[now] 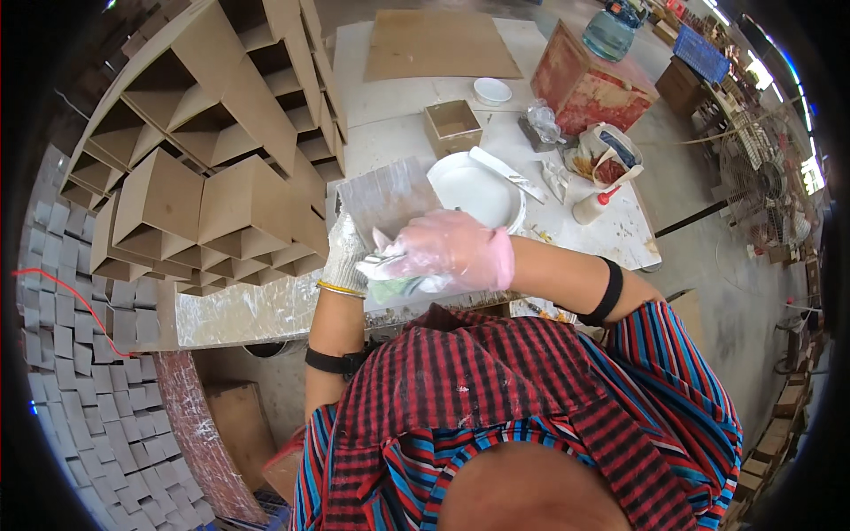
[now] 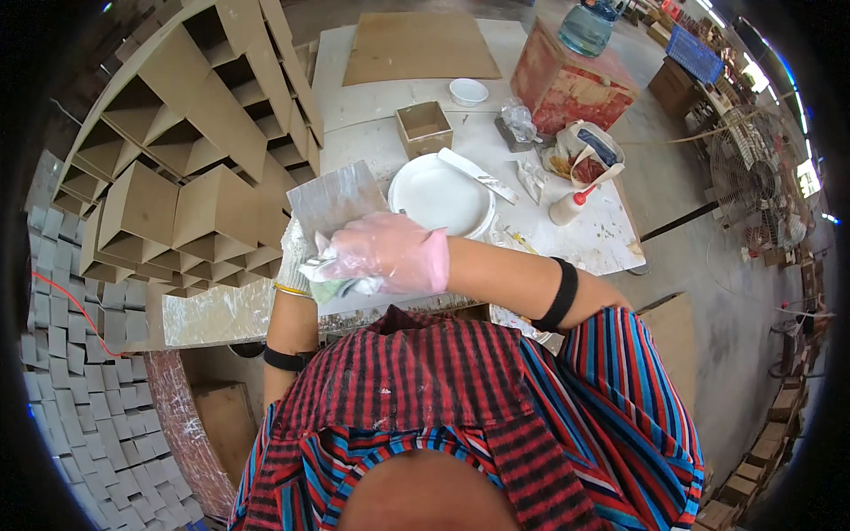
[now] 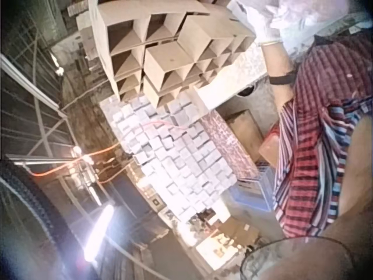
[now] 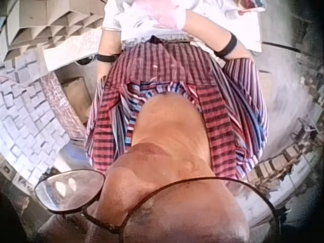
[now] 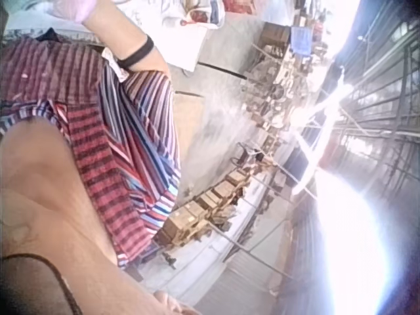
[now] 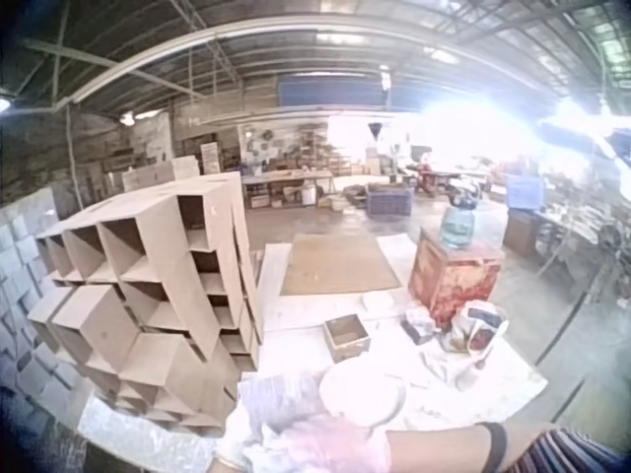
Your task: Cleaning the interior and exterior surfaces of small wooden or fiberboard boxes using a cloth and white liquid.
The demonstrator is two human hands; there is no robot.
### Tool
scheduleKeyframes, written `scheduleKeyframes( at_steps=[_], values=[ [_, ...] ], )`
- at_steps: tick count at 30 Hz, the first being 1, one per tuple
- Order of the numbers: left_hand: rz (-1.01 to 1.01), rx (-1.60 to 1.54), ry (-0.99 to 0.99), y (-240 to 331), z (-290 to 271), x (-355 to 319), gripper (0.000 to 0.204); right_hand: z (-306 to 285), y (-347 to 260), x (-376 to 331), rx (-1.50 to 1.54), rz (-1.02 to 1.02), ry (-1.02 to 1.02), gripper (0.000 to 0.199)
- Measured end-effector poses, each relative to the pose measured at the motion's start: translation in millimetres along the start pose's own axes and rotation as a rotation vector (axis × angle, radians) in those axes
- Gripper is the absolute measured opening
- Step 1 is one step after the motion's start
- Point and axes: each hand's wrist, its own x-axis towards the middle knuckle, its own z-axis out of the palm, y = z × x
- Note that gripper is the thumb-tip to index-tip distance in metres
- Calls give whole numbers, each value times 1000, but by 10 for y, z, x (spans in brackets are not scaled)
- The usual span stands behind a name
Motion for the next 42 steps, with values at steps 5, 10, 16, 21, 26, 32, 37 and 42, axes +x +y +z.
scheduleKeyframes(
  at_steps=[5, 10, 16, 21, 26, 32, 37, 42],
  values=[
    [117, 477, -34, -29, -187, 298, 45, 94, 410, -23, 293, 39, 609, 52],
    [71, 102, 154, 21, 335, -70, 45, 179, 246, 71, 102, -26, 601, 63],
    [135, 266, -91, 25, 103, 91, 48, 235, 169, -328, 369, -2, 383, 67],
    [215, 632, -180, 181, 247, -30, 51, 177, 357, -226, 198, 226, 649, 57],
    [115, 110, 0, 133, 553, -179, 40, 229, 113, -138, 62, 112, 668, 53],
    [100, 218, 19, 34, 636, -31, 45, 305, 647, -113, -78, 129, 805, 55],
    [201, 240, 168, 118, 603, -250, 42, 220, 220, -99, 44, 160, 467, 57],
    [123, 188, 145, -34, 496, -143, 37, -11, 659, 210, 177, 297, 607, 55]
  ],
)
